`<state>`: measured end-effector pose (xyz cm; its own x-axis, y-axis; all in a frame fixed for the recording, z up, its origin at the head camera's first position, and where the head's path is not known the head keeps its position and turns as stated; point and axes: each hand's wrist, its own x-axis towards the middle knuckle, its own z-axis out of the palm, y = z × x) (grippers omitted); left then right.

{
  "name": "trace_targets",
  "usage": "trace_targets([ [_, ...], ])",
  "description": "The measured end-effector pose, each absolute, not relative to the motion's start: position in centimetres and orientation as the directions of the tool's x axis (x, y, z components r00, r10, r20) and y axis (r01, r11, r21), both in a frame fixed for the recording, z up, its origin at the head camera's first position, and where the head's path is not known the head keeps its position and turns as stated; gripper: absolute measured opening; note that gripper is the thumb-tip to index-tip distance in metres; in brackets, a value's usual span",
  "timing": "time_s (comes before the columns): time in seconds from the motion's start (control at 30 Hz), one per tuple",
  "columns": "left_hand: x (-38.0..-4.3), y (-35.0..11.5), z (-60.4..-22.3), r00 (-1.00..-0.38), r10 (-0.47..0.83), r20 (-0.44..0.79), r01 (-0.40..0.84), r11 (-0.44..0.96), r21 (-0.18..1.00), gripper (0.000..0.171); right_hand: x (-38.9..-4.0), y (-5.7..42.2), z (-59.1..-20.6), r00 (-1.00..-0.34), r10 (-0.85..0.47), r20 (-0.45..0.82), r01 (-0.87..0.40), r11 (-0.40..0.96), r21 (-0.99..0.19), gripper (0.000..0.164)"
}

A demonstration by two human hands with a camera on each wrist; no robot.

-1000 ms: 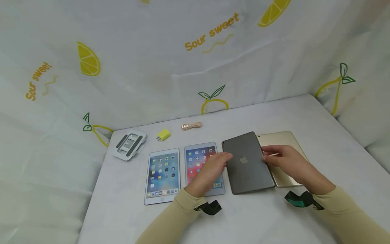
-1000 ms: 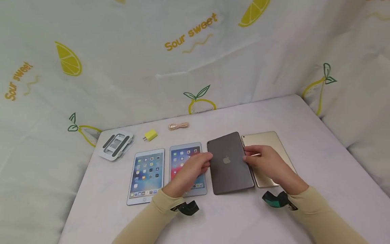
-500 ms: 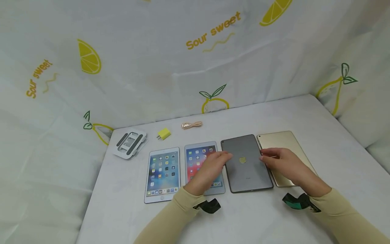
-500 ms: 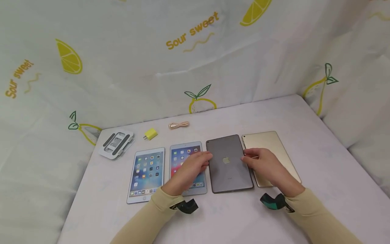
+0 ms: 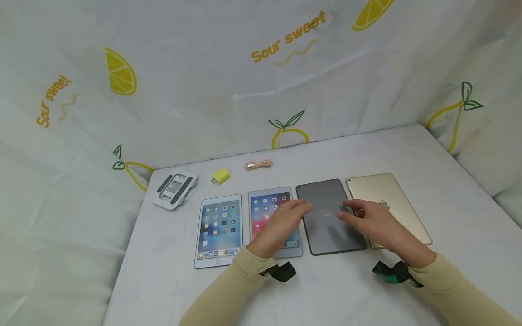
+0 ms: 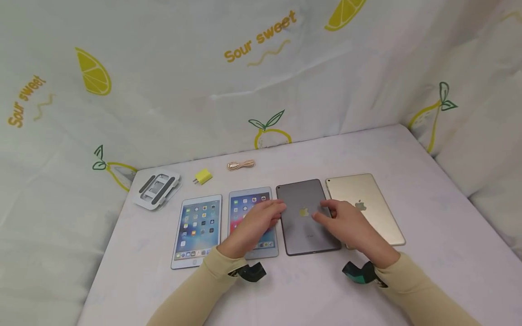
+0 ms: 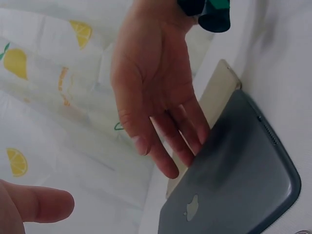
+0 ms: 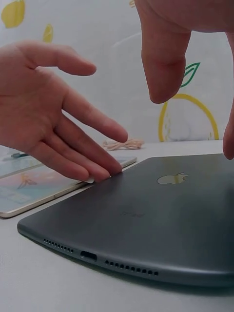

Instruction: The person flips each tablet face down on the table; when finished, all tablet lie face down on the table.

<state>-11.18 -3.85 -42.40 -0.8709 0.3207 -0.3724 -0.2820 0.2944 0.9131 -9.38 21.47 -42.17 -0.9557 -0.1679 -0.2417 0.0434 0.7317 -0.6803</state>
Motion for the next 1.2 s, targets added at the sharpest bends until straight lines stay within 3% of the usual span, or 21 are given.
trace_targets([
  [0.53,-10.9,-4.1,-42.3,-0.873,0.284,-0.396,-0.312,0.299,0.902,0.067,-9.2,20.2,-41.5,-0.943,-0.19,-0.273,0.03,0.77,-0.638,0.072],
  [0.7,-11.0,-5.0,-41.7,-0.888,0.288,-0.358,-0.26,0.328,0.908,0.068,-9.4,19.0,-40.9,-0.949,-0.218,-0.226,-0.028,0.774,-0.633,0.073],
  [0.97,-10.4,-9.6,-40.9,-0.932,0.125,-0.339,-0.251,0.453,0.856,0.069,-11.4,12.6,-40.0,-0.934,-0.279,-0.223,-0.06,0.737,-0.673,0.075],
  [1.2,-10.1,-11.9,-41.2,-0.929,0.051,-0.367,-0.295,0.498,0.815,0.081,-12.6,7.3,-40.8,-0.908,-0.344,-0.241,-0.147,0.797,-0.586,0.084],
])
